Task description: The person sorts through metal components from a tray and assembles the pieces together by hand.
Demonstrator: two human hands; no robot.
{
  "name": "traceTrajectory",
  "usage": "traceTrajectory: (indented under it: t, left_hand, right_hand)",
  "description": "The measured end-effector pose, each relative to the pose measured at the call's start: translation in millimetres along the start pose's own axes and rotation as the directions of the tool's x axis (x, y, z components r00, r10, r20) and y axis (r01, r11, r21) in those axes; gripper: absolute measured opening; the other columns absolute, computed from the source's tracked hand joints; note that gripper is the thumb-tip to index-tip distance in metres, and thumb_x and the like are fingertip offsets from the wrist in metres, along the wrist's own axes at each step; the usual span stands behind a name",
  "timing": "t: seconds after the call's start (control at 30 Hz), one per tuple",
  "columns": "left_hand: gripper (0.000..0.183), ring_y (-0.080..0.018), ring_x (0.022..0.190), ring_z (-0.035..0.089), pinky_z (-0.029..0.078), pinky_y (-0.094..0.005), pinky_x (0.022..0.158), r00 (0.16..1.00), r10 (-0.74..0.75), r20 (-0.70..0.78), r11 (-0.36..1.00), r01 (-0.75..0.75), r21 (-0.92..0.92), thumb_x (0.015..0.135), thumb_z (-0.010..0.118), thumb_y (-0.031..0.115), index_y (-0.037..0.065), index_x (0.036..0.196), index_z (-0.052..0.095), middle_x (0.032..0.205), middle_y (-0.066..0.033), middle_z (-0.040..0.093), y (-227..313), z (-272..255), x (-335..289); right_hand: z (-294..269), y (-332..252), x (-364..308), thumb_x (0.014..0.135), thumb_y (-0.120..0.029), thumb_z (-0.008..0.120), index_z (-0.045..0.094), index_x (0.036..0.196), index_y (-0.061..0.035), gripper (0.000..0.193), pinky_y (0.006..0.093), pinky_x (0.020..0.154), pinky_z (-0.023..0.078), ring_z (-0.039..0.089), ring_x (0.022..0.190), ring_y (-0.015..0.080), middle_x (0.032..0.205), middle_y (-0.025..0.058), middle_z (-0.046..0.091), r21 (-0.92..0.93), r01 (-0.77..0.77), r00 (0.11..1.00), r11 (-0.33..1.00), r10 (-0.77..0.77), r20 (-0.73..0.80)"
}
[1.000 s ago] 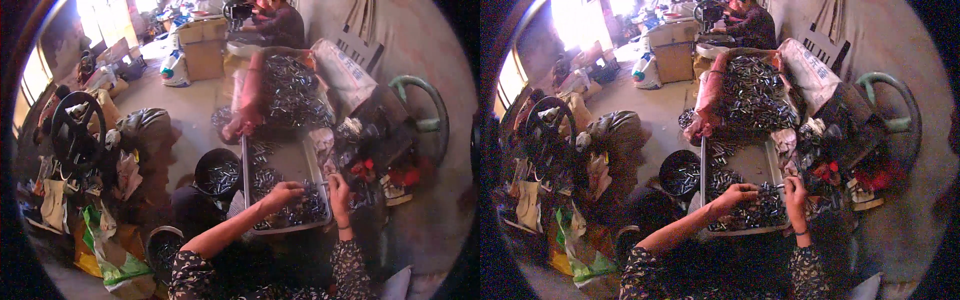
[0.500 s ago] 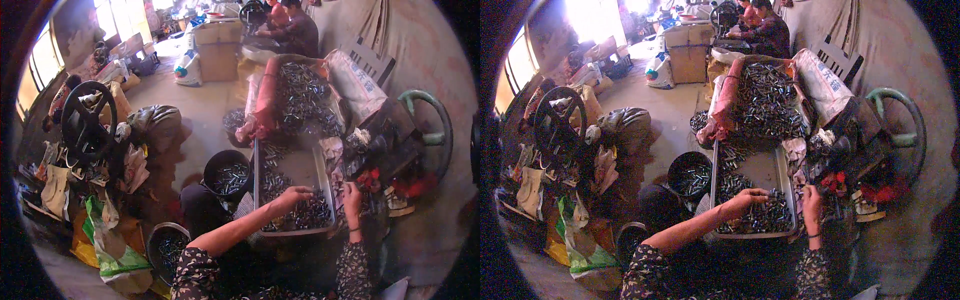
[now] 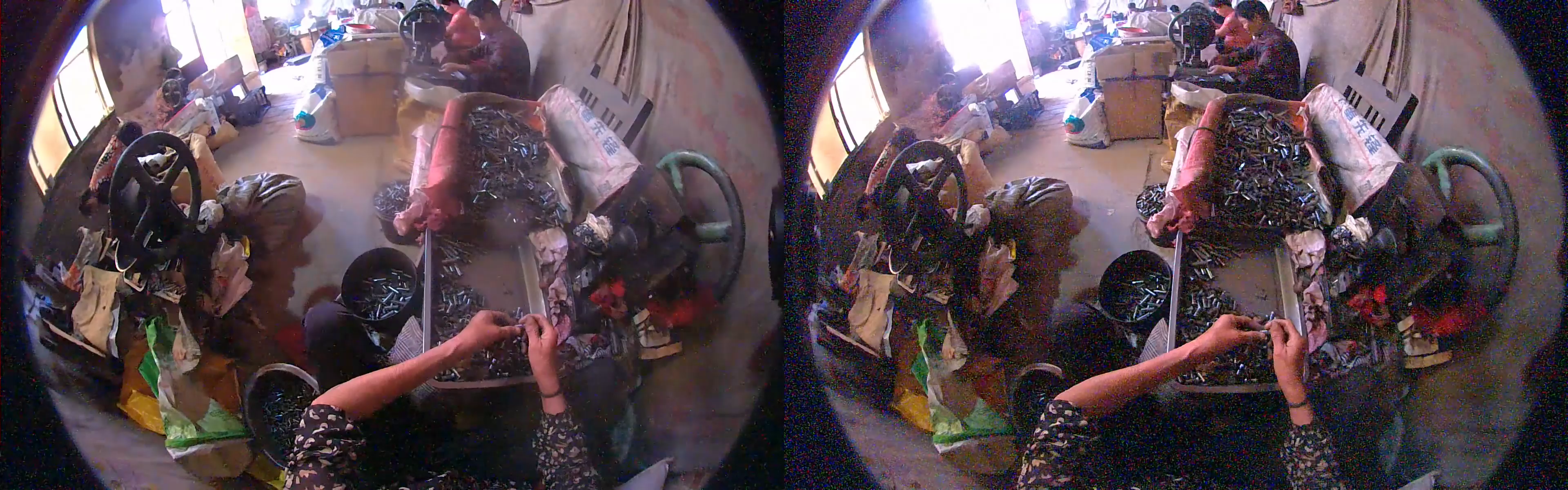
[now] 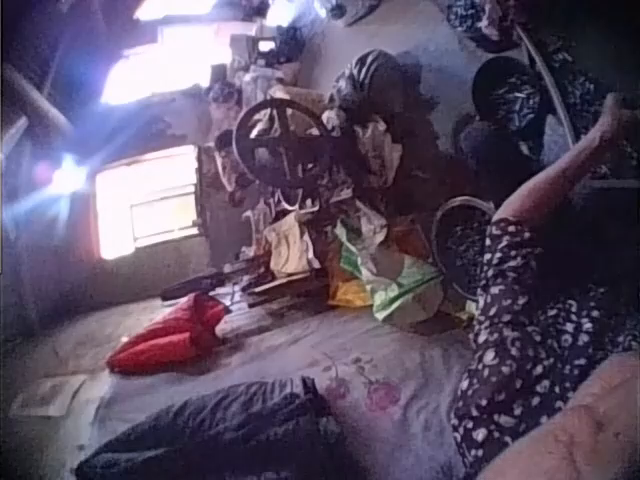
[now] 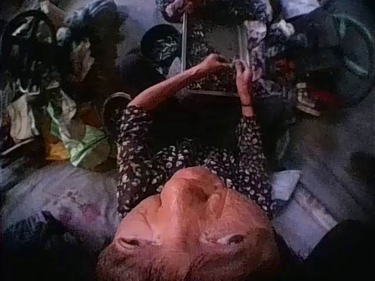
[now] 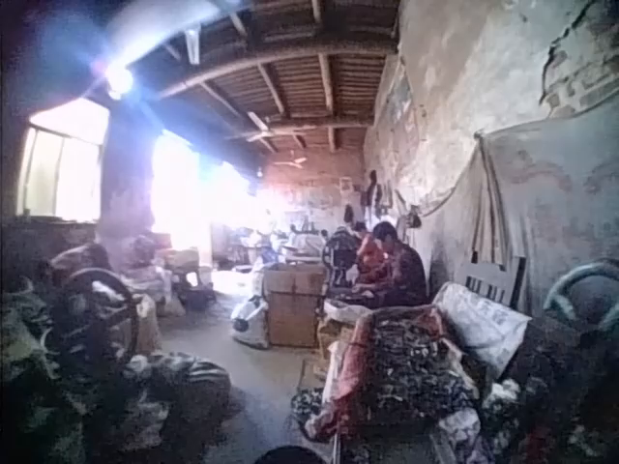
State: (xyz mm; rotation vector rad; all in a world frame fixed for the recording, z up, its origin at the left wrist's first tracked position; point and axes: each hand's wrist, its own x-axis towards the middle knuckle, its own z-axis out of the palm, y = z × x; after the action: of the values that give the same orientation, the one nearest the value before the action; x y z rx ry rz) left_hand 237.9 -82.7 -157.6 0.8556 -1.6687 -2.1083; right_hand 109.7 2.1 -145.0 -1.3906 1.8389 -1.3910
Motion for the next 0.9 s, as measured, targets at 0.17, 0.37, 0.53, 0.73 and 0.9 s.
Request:
traceTrajectory:
  t: [0.17,0.37,0.53,0.73,0.9]
  left_hand:
    - [0.028,-0.0068,0.066,0.049,0.042,-0.0230,0.059,0.999,-0.026,0.027,0.993,0.023,0.117,0.075,0.061,0.020,-0.001,0.093,0.058,0.076,-0.0023,0.058,9,1,-3]
    - [0.019,-0.0072,0.065,0.049,0.041,-0.0239,0.060,0.991,0.003,0.131,1.000,0.000,-0.026,0.077,0.058,0.018,0.003,0.088,0.058,0.074,-0.0010,0.056,-2,-3,-4]
    - [0.017,-0.0088,0.062,0.049,0.039,-0.0231,0.057,0.977,-0.062,0.203,0.998,0.064,-0.002,0.077,0.058,0.018,0.004,0.086,0.057,0.070,-0.0006,0.056,12,23,4]
    - [0.021,-0.0101,0.057,0.050,0.040,-0.0236,0.049,0.990,-0.074,0.123,0.995,0.065,0.080,0.077,0.060,0.020,0.002,0.088,0.060,0.068,-0.0012,0.057,17,49,47]
    - [0.017,-0.0066,0.051,0.046,0.035,-0.0206,0.044,0.996,0.070,0.055,0.997,-0.072,0.025,0.075,0.057,0.016,0.002,0.084,0.062,0.062,0.0004,0.054,38,60,69]
  right_hand:
    - [-11,-1,0,0.081,-0.019,0.050,0.053,0.088,-0.0020,0.018,0.0296,0.061,0.042,0.053,0.068,0.0226,0.077,0.0099,0.057,-0.209,0.180,0.984,0.961,-0.177,0.033]
    - [-101,-38,-5,0.077,-0.005,0.053,0.049,0.098,-0.0038,0.022,0.0311,0.065,0.042,0.048,0.074,0.0220,0.097,0.0113,0.047,-0.555,0.258,0.852,0.791,-0.457,-0.256]
    - [-191,-41,-8,0.079,-0.008,0.053,0.047,0.104,-0.0026,0.027,0.0379,0.085,0.034,0.043,0.100,0.0280,0.107,0.0138,0.046,-0.809,0.048,0.625,0.585,-0.650,-0.432]
    - [-260,-53,8,0.075,-0.011,0.060,0.048,0.108,-0.0031,0.036,0.0385,0.089,0.032,0.043,0.101,0.0276,0.109,0.0138,0.046,-0.894,-0.063,0.363,0.443,-0.825,-0.434]
    - [-296,-44,41,0.070,-0.022,0.067,0.045,0.109,0.0000,0.050,0.0358,0.088,0.032,0.045,0.098,0.0288,0.107,0.0162,0.048,-0.780,-0.054,0.182,0.623,-0.762,-0.621]
